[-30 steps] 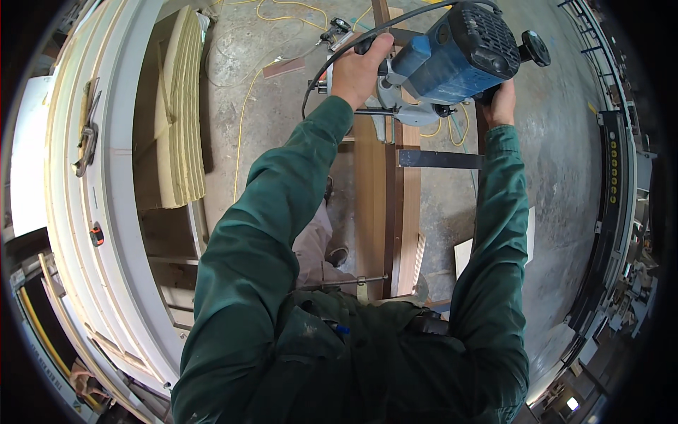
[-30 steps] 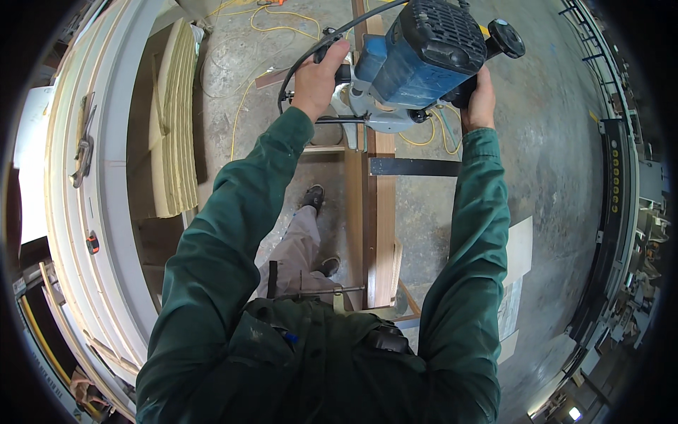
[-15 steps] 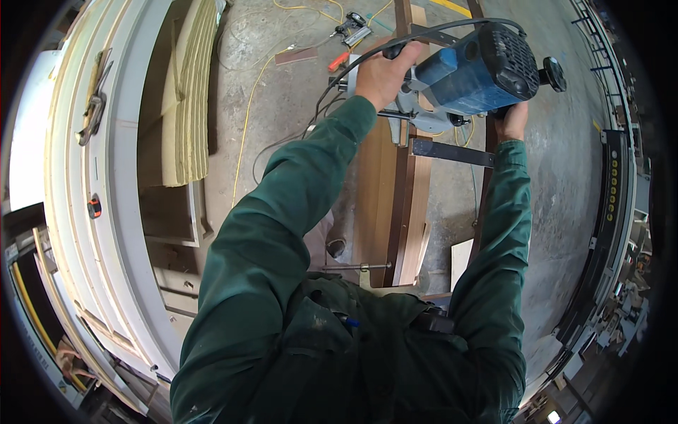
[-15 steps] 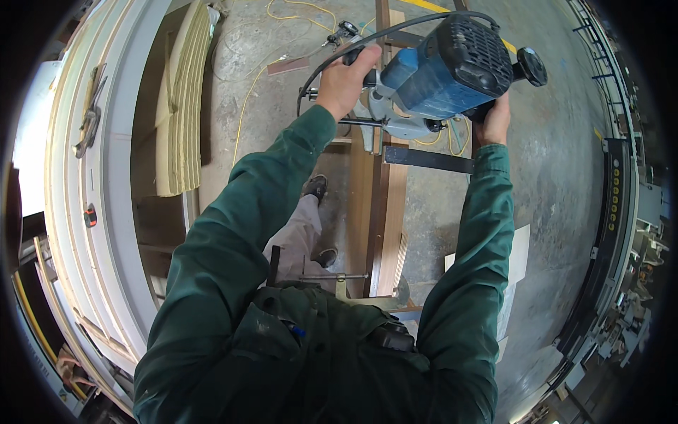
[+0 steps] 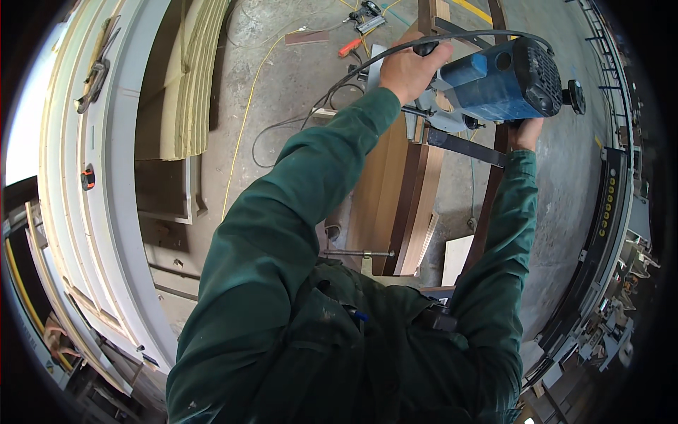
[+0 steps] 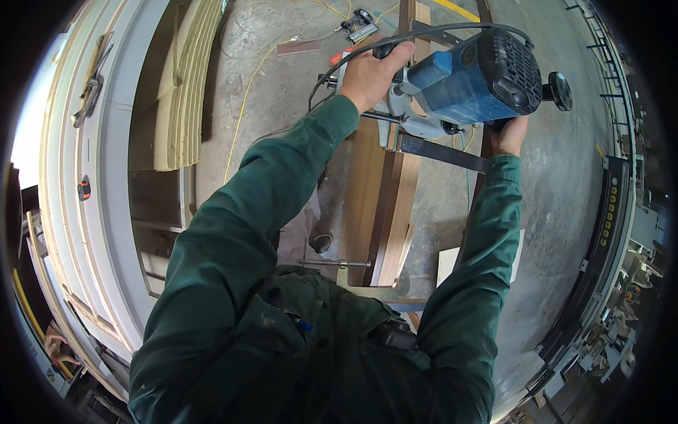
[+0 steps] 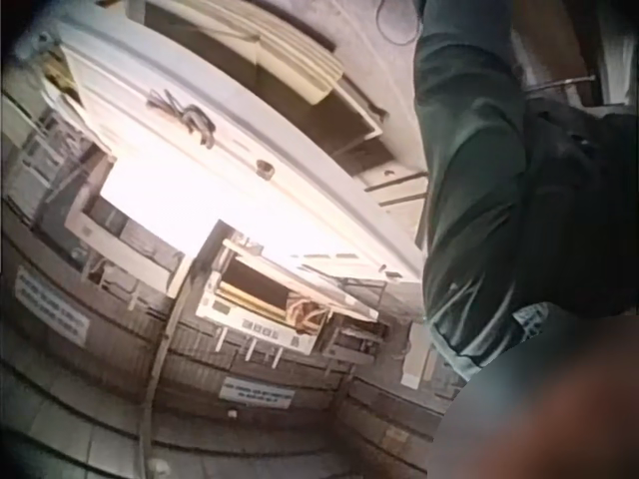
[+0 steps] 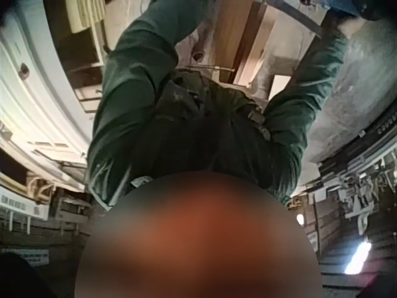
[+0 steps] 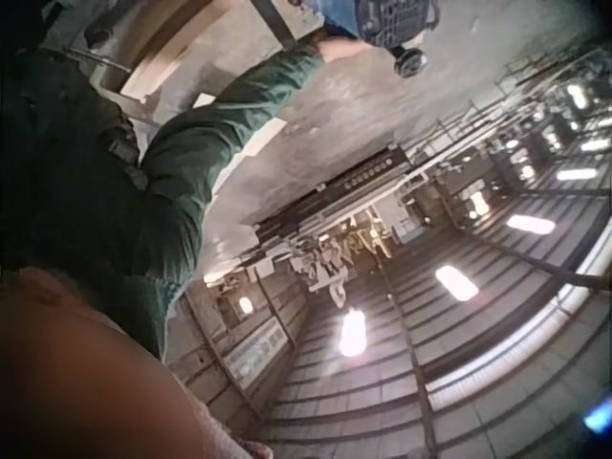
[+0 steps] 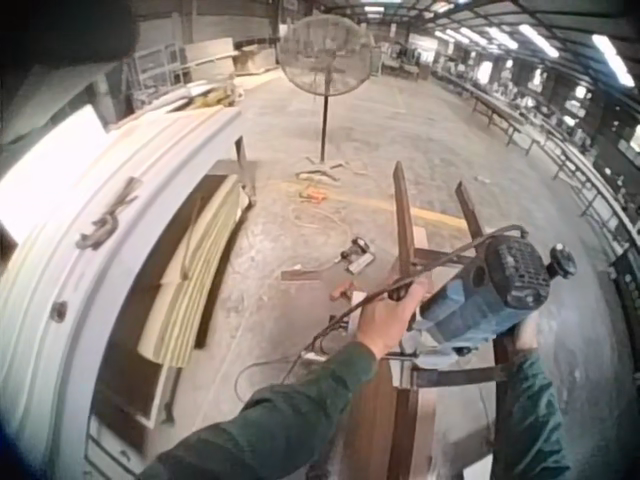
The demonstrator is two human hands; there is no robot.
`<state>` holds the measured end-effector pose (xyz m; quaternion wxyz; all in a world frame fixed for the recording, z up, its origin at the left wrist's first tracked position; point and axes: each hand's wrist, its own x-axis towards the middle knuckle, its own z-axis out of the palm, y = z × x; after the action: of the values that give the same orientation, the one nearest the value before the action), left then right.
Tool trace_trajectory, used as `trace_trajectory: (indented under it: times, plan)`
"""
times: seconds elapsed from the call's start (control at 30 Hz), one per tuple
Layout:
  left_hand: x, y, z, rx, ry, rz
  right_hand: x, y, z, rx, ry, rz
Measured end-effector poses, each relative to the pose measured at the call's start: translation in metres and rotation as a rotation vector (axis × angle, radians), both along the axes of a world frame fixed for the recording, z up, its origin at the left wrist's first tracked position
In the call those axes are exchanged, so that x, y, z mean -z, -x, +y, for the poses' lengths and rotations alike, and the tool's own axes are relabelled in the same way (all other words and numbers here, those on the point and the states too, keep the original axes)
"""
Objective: Using an electric router to shape wood edges, measuring wood components with a tape measure, and fitting metal brackets onto a wooden frame.
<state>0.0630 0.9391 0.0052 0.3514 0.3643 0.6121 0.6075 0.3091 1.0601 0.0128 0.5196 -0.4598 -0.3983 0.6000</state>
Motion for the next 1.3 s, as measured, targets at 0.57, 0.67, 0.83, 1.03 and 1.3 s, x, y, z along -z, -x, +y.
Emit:
trace_trajectory:
  times: [0.57, 0.67, 0.83, 1.03, 1.3]
  plan:
    - [0.004, 0.012, -0.008, 0.035, 0.035, 0.079, 0.019, 0.002, -0.001, 0.007, -0.020, -0.027]
    - [0.006, 0.013, -0.005, 0.047, 0.023, 0.081, 0.020, 0.002, -0.004, -0.008, -0.056, 0.000]
    - [0.007, 0.020, -0.004, 0.106, 0.037, 0.014, 0.008, 0.015, -0.023, -0.025, -0.021, 0.036]
    - [0.014, 0.025, 0.005, 0.171, 0.094, 0.017, 0.013, 0.010, -0.026, 0.004, -0.036, 0.032]
    - [0.013, 0.031, 0.010, 0.212, 0.067, -0.042, 0.029, -0.001, -0.023, -0.003, -0.065, 0.039]
